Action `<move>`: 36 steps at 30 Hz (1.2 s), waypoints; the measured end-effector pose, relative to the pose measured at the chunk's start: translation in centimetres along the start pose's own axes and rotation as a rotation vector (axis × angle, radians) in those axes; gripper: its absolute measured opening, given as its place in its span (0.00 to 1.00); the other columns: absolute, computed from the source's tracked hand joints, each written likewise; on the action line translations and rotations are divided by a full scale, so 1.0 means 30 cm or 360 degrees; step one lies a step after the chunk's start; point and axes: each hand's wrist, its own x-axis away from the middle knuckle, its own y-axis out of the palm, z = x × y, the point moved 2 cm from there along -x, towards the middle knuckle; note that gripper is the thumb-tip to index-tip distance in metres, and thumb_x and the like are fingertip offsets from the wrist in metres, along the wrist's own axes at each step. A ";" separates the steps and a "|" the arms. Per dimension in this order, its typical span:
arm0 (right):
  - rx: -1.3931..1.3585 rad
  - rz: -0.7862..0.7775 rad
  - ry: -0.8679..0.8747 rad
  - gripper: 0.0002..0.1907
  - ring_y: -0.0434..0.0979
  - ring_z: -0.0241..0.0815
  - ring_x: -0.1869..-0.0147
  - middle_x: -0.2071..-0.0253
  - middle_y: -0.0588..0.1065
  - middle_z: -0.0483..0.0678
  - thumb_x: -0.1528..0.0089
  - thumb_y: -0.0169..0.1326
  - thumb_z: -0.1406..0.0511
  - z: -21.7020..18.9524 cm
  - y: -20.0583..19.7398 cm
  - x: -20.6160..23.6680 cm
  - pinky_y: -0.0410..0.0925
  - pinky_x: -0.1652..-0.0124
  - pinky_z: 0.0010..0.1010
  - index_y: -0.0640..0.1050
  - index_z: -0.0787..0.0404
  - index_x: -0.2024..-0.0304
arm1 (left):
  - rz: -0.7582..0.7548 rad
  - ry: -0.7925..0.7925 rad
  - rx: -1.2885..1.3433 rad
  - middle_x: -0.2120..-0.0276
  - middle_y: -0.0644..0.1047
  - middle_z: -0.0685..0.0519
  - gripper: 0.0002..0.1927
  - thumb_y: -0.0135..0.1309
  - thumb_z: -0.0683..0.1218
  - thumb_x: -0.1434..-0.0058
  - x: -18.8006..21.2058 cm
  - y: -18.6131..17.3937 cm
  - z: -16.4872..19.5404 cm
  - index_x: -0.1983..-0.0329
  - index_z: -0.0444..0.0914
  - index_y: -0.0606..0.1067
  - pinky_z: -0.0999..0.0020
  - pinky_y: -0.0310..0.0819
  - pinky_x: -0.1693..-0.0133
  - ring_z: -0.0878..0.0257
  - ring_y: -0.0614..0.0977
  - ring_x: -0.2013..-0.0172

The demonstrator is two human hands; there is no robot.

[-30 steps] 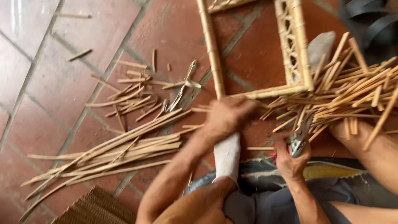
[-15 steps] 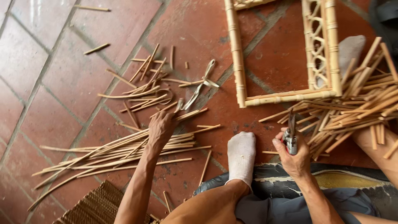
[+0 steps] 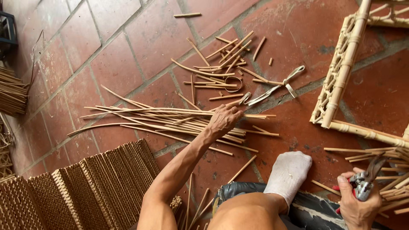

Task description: The person sits on a tiled floor and weaves thin bamboo strips into a rectangular bamboo frame. They repeatedly insert strips, tap them into place with pliers, and trim excess ends with shears.

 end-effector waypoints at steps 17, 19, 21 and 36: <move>-0.0737 0.0082 -0.0336 0.14 0.82 0.41 0.54 0.53 0.79 0.51 0.30 0.60 0.66 -0.347 0.103 -0.180 0.80 0.54 0.35 0.75 0.65 0.44 | 0.0346 0.0566 0.0264 0.60 0.70 0.51 0.29 0.47 0.42 0.30 -0.155 -0.219 0.456 0.25 0.40 0.62 0.62 0.71 0.59 0.58 0.74 0.60; -0.0563 0.0245 -0.0422 0.12 0.80 0.40 0.55 0.54 0.78 0.52 0.30 0.61 0.68 -0.388 0.092 -0.212 0.79 0.53 0.34 0.76 0.66 0.47 | 0.0366 0.0642 0.0318 0.60 0.70 0.52 0.32 0.48 0.44 0.33 -0.187 -0.241 0.550 0.25 0.41 0.62 0.61 0.71 0.58 0.58 0.74 0.59; -0.0277 0.0231 -0.0329 0.12 0.78 0.39 0.67 0.64 0.78 0.51 0.34 0.61 0.68 -0.417 0.061 -0.220 0.76 0.66 0.30 0.78 0.64 0.49 | 0.0383 0.0631 0.0262 0.64 0.70 0.52 0.32 0.52 0.45 0.34 -0.225 -0.266 0.585 0.27 0.43 0.63 0.63 0.66 0.64 0.59 0.73 0.64; 0.0528 0.0083 -0.0260 0.19 0.70 0.37 0.80 0.76 0.72 0.46 0.37 0.56 0.68 -0.391 -0.052 -0.164 0.68 0.83 0.26 0.73 0.67 0.44 | 0.0667 0.0710 0.0180 0.66 0.72 0.58 0.34 0.54 0.37 0.33 -0.332 -0.255 0.662 0.24 0.48 0.62 0.69 0.62 0.69 0.66 0.69 0.69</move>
